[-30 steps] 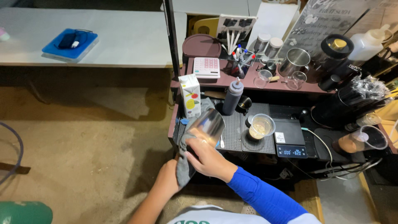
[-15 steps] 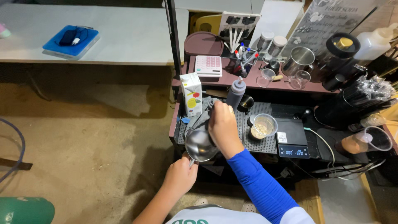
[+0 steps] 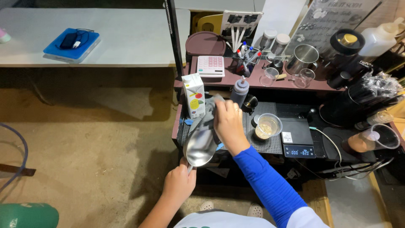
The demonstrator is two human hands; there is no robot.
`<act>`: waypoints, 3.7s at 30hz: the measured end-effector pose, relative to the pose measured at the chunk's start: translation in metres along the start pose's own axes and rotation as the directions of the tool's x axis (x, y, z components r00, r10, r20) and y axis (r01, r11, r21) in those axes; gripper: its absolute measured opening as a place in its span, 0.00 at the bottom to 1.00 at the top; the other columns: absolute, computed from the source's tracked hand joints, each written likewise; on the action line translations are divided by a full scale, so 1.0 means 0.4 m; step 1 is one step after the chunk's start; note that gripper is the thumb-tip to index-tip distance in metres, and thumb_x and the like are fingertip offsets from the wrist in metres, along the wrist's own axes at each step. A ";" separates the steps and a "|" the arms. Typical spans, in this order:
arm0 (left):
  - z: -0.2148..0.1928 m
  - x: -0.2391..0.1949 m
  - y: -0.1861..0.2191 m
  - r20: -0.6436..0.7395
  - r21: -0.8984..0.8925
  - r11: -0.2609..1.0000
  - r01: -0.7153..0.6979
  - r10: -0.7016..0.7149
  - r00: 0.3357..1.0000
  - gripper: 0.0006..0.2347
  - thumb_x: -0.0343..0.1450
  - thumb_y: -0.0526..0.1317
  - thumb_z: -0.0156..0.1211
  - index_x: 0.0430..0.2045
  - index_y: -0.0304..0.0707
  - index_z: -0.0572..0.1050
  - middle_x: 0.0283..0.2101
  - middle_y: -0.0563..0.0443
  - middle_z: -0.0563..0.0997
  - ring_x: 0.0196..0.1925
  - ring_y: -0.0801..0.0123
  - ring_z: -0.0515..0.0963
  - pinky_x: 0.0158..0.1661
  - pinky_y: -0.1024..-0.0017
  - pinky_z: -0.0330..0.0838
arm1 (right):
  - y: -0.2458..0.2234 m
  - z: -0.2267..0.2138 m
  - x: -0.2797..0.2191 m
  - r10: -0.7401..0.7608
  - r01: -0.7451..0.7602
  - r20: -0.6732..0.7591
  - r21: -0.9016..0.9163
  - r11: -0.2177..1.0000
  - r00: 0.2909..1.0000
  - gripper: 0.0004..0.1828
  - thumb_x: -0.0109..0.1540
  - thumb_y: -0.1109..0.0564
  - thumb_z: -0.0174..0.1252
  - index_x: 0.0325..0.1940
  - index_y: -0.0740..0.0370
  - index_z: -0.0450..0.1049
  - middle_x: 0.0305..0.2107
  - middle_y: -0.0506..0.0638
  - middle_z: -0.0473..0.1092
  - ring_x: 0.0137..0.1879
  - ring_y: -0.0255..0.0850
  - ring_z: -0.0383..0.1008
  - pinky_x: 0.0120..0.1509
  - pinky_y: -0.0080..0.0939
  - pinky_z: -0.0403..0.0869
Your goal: The person scoops ice from a yellow cooler into a plastic cup using a metal scoop. They then add a dark liquid from a container and pour a white liquid from a carton into the cup. Finally, they stir the mixture with a spoon.
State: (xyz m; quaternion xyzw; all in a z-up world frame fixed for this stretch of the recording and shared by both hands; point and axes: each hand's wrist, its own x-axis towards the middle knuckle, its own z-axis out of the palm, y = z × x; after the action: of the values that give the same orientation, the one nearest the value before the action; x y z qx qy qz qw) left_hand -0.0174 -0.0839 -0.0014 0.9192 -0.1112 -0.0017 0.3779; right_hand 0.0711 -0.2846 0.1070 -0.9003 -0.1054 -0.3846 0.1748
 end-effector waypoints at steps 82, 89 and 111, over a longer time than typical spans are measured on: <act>-0.141 -0.076 -0.086 0.022 0.083 0.978 0.190 -0.193 0.981 0.14 0.68 0.47 0.61 0.34 0.35 0.71 0.33 0.32 0.82 0.38 0.36 0.81 0.38 0.45 0.75 | -0.014 0.001 -0.225 0.239 -0.351 0.257 0.704 0.617 0.936 0.24 0.57 0.60 0.65 0.55 0.64 0.67 0.47 0.52 0.69 0.54 0.41 0.71 0.59 0.39 0.71; -0.091 -0.057 -0.025 0.173 -0.001 0.998 0.070 -0.069 0.982 0.13 0.68 0.44 0.60 0.41 0.38 0.70 0.31 0.34 0.83 0.36 0.38 0.82 0.37 0.48 0.76 | -0.132 -0.056 -0.182 -0.487 0.155 0.416 0.616 0.772 0.768 0.07 0.58 0.62 0.61 0.40 0.61 0.73 0.41 0.56 0.69 0.51 0.57 0.69 0.58 0.51 0.71; 0.119 0.041 0.106 0.226 -0.414 0.905 -0.095 0.204 0.953 0.08 0.66 0.38 0.60 0.32 0.32 0.80 0.35 0.36 0.82 0.38 0.50 0.83 0.41 0.57 0.77 | 0.031 -0.060 -0.352 0.025 -0.676 0.677 0.732 0.085 0.736 0.33 0.65 0.58 0.61 0.73 0.65 0.60 0.64 0.53 0.66 0.68 0.40 0.66 0.71 0.43 0.68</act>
State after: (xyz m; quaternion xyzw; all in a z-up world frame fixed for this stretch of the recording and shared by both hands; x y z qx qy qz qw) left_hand -0.0139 -0.1494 -0.0046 0.8029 -0.2286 -0.1174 0.5378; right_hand -0.0366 -0.3133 0.0169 -0.6374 -0.1302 0.0793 0.7553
